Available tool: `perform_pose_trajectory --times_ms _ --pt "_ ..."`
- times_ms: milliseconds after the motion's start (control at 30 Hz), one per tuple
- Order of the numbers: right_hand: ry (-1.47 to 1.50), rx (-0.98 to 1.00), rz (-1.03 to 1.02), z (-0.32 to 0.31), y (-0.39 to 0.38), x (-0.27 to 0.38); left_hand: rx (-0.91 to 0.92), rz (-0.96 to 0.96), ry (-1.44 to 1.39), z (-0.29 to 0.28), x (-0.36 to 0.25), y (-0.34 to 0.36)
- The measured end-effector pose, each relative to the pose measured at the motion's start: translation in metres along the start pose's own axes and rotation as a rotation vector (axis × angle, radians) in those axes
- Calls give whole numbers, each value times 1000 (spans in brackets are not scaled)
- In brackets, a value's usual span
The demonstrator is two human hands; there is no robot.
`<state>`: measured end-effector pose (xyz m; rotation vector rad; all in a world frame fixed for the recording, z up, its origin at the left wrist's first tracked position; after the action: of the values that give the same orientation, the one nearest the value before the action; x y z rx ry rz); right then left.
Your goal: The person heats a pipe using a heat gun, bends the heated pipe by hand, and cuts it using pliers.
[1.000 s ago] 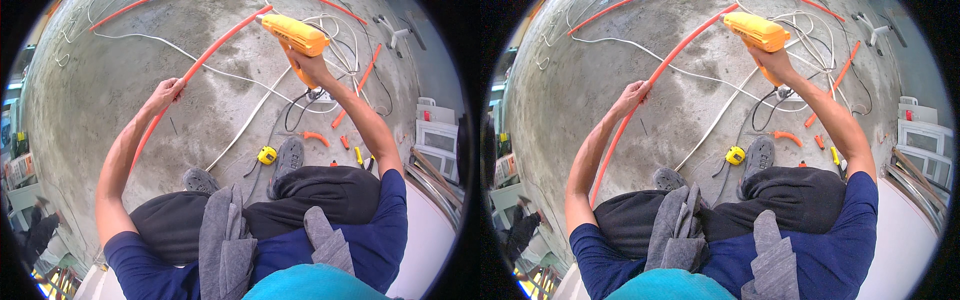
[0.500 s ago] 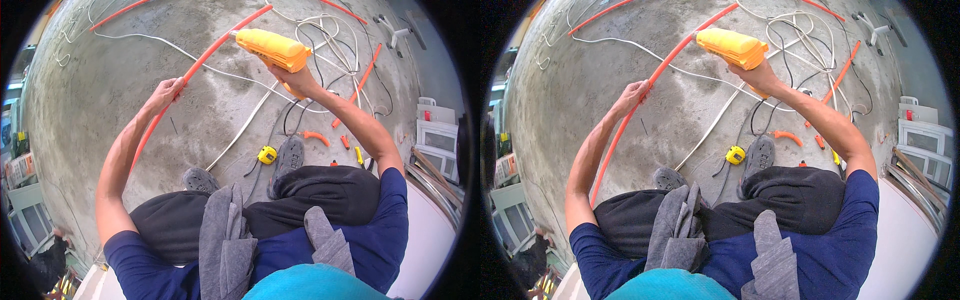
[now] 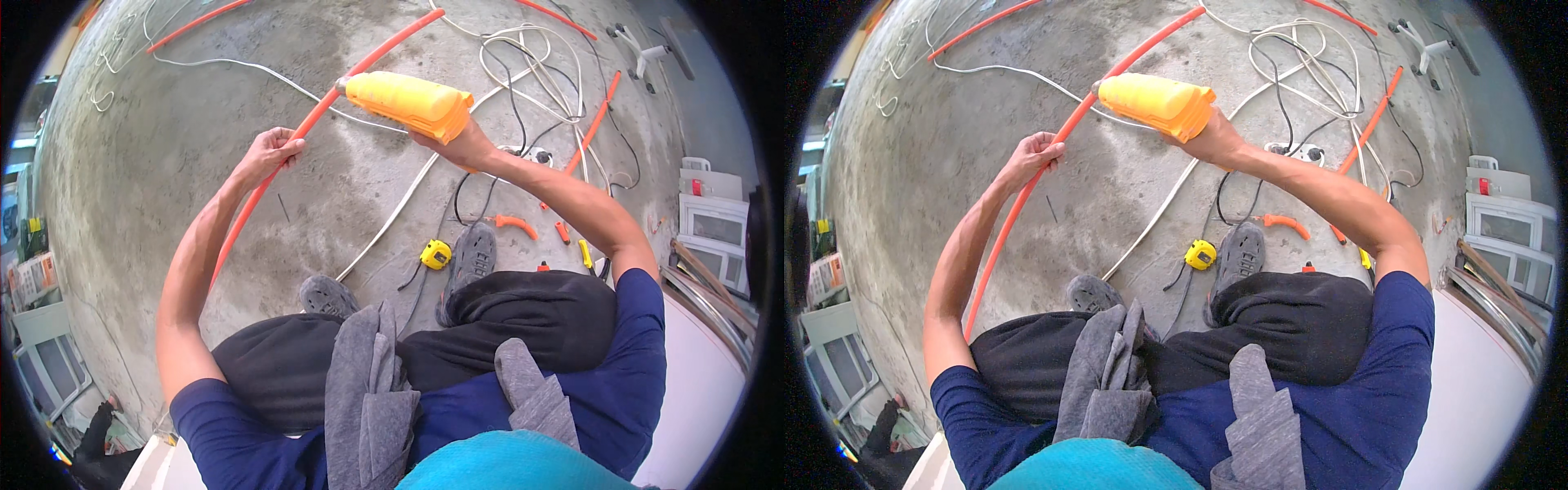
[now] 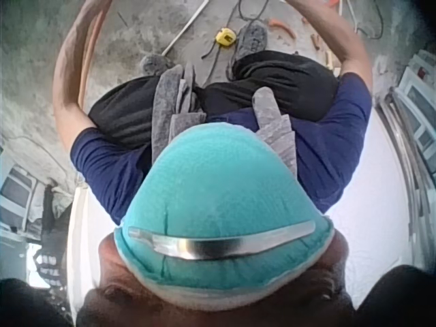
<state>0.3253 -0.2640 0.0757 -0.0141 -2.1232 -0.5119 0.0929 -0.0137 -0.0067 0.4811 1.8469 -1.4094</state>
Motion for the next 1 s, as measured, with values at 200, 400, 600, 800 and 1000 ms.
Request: perform_pose_trajectory --times_ms 200,400,600,800,1000 --pt "-142 202 -3 12 1 1 4 15 26 -1 0 1" --pt "-138 20 4 -7 2 5 4 -3 61 -6 6 -2" --pt "-84 -31 53 -25 -1 -23 29 26 64 -3 4 -2" --pt "4 -78 225 -43 -6 -38 22 8 40 -1 1 -4" --pt "-59 -111 221 -53 0 -33 5 11 75 -11 6 -3"
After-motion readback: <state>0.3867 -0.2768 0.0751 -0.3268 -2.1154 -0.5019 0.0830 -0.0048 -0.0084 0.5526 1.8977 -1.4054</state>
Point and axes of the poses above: each hand's wrist, its own y-axis towards the middle knuckle, its own z-axis out of the palm, x = y × z, the point moved 7 cm from there along y, towards the middle knuckle, and after that the axes turned 13 degrees about -z, right-handed, at the moved point
